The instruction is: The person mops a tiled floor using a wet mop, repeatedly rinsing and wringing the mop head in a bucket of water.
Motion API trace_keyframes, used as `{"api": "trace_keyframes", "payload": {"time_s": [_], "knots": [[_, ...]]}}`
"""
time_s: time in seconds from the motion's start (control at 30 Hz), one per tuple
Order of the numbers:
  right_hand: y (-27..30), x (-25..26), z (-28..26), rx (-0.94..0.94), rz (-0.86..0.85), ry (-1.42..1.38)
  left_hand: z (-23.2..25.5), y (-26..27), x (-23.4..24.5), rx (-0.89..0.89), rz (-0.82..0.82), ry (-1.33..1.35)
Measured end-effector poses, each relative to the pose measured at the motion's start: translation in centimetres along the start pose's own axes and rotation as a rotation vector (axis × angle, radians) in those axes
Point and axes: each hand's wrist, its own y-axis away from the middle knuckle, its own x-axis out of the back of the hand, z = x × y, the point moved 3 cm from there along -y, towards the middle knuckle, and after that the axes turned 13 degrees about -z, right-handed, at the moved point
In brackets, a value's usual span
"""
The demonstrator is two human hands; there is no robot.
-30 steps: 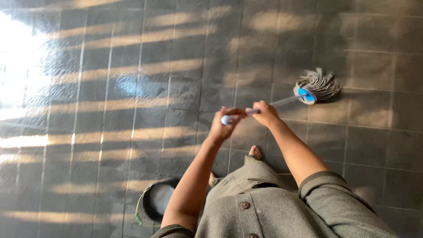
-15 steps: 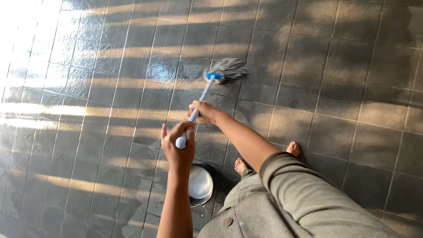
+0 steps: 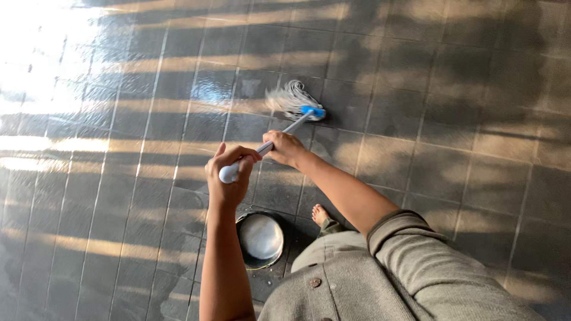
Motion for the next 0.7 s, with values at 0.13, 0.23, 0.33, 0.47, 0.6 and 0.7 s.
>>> {"api": "trace_keyframes", "payload": {"time_s": [0.13, 0.23, 0.33, 0.47, 0.6, 0.7], "knots": [[8.8, 5.1, 3.4, -0.197, 0.054, 0.037, 2.6, -2.3, -5.9, -0.185, -0.186, 0.139], [17.2, 8.2, 8.1, -0.324, 0.17, -0.001, 3.7, -3.8, -13.9, -0.199, -0.364, 0.169], [25.6, 10.5, 15.3, -0.505, 0.307, -0.002, 5.2, -5.3, -24.3, -0.154, -0.552, 0.135], [37.9, 12.5, 26.2, -0.648, 0.425, 0.032, 9.7, -5.1, -37.6, -0.427, -0.654, 0.303], [46.5, 13.5, 33.9, -0.753, 0.422, 0.08, 13.2, -3.9, -45.7, -0.393, -0.768, 0.394], [47.5, 13.3, 35.3, -0.767, 0.419, 0.07, 13.4, -3.8, -46.1, -0.385, -0.746, 0.486]]}}
